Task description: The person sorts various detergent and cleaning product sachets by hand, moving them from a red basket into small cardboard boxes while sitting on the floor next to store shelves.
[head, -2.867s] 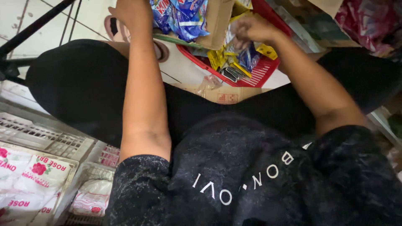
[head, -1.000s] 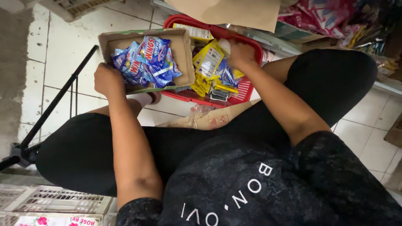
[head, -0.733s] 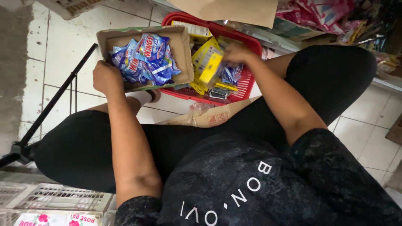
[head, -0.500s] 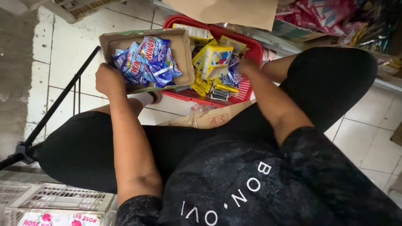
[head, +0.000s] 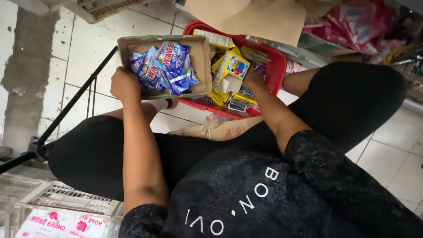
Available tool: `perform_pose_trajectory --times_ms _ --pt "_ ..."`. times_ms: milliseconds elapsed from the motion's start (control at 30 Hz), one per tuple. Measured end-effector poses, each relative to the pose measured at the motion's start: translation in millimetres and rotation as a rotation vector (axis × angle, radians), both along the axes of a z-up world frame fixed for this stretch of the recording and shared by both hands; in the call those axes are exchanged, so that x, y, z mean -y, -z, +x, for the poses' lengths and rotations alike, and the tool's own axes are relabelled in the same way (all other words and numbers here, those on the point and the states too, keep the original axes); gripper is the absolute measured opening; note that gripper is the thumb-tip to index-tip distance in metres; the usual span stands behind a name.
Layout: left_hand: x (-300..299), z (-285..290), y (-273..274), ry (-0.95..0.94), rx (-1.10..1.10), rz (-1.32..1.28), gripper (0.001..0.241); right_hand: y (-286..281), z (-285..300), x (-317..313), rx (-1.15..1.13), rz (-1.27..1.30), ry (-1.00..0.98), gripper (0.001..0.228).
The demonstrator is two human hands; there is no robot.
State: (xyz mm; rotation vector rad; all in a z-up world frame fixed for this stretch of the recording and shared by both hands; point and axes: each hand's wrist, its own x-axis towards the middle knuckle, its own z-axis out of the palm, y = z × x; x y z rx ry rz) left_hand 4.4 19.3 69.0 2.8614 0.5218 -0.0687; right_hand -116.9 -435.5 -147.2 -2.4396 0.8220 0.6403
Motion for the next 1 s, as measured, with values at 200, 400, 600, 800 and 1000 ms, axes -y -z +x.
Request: perform_pose_trajectory --times_ms 200,400,600,800,1000 --pt "0 1 10 0.013 0.037 0.019 0.023 -3 7 7 0.032 -0.11 -0.019 0.084" --pt "4 2 2 0.021 0.034 -0.004 0.023 -17 19 42 -0.172 0.035 -0.154 0.079" --pt "6 -3 0 0.063 0.055 -0.034 0.022 -77 47 92 -0.49 0.475 -0.166 0.08" --pt "0 12 40 0.045 0.061 0.009 0.021 -194 48 88 -0.317 0.561 -0.437 0.069" --pt "10 16 63 -0.023 0.063 -0.03 0.027 -297 58 13 -0.058 0.808 -0.343 0.077"
